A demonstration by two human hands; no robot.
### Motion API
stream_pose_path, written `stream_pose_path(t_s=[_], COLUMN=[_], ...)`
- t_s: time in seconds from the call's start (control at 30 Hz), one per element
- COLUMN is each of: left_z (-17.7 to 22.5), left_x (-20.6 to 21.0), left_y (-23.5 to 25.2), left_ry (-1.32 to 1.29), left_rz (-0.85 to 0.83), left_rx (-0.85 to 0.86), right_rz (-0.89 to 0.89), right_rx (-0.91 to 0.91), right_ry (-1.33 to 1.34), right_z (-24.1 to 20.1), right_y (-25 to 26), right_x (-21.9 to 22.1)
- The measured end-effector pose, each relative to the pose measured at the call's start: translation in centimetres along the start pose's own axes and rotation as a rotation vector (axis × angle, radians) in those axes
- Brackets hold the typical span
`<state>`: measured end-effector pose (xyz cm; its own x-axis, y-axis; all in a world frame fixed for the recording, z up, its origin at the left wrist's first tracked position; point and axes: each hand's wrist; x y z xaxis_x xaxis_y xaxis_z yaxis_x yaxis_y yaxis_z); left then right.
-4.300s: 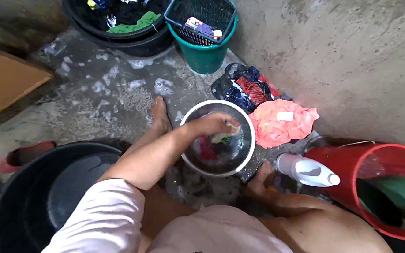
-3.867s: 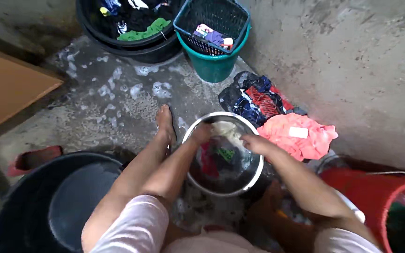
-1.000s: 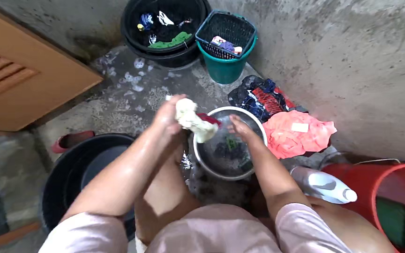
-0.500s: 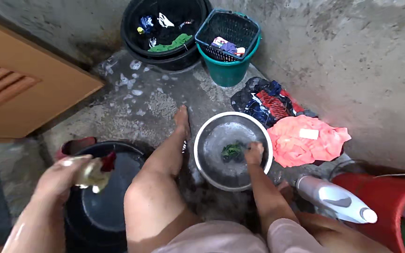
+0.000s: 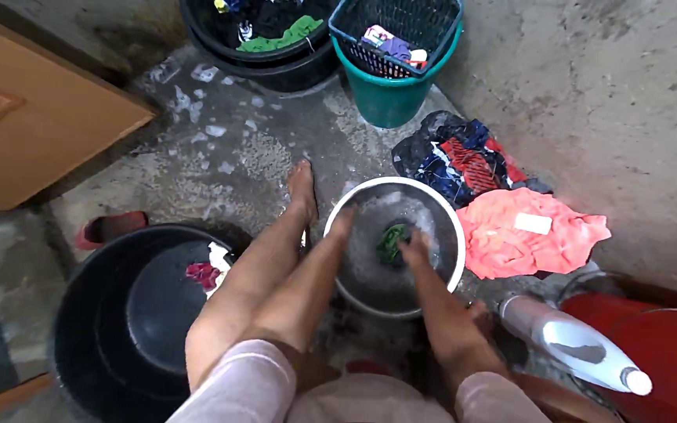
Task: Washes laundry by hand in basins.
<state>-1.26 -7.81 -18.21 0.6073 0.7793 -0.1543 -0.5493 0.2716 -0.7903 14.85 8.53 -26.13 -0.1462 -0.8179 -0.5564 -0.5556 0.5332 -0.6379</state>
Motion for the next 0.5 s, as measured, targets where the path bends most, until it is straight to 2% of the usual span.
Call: stream_pose_path(t_s=[0.07,0.1,0.13,0.17,0.2,0.23,0.27,0.3,0.33,0.4,0.47,0.5], left_z=[-4.8,-6.2,-6.7,-6.6,-5.3,-2.2,2.5,5.4,6.2,2.1,-1.5,-1.8], left_x=[2.8,3.4,3.3,2.2,1.0,0.6,1.6,2.6,2.9,3.4,4.9,4.8], left_y=[-0.2,-0.7,-1.1,-1.7,-2.8,-5.3,-8.5,-10.2,-10.6,-7.1,-2.4,-1.1], left_ry=[-0.162,-0.232,-0.272,-0.250,-0.192,-0.136,-0.117,-0.045,-0.021,-0.071,-0.210,-0.132], left_rz=[-0.040,-0.073,-0.111,-0.201,-0.281,-0.285,-0.154,-0.078,-0.093,-0.128,0.103,0.213], left_rx=[-0.226,-0.267,-0.229,-0.113,-0.007,-0.030,-0.190,-0.257,-0.250,-0.088,-0.067,-0.028], right_rz=[-0.149,-0.158,-0.133,-0.115,-0.096,-0.069,-0.019,0.054,0.118,0.144,0.117,0.131], right_rx=[0.006,0.000,-0.035,-0.098,-0.194,-0.313,-0.451,-0.582,-0.655,-0.551,-0.282,-0.160], right_ry=[0.124,0.252,0.329,0.376,0.413,0.447,0.446,0.393,0.304,0.086,-0.147,-0.248], right_z=[-3.2,-5.2,-7.4,-9.4,-10.8,-11.5,-11.7,-11.5,-10.9,-9.2,-7.0,-5.8], right_y=[-2.7,-4.7,-6.9,-9.4,-11.8,-13.8,-14.8,-14.7,-13.7,-9.7,-4.7,-2.5], right_x=[2.5,3.2,3.5,3.5,3.6,3.8,4.1,4.5,4.5,2.6,-0.9,-2.3])
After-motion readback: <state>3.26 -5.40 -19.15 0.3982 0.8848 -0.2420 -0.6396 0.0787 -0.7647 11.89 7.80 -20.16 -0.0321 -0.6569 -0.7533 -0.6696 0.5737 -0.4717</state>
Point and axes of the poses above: each hand's wrist, its own y-axis towards the middle knuckle, its own x-axis out of the palm, z = x × y
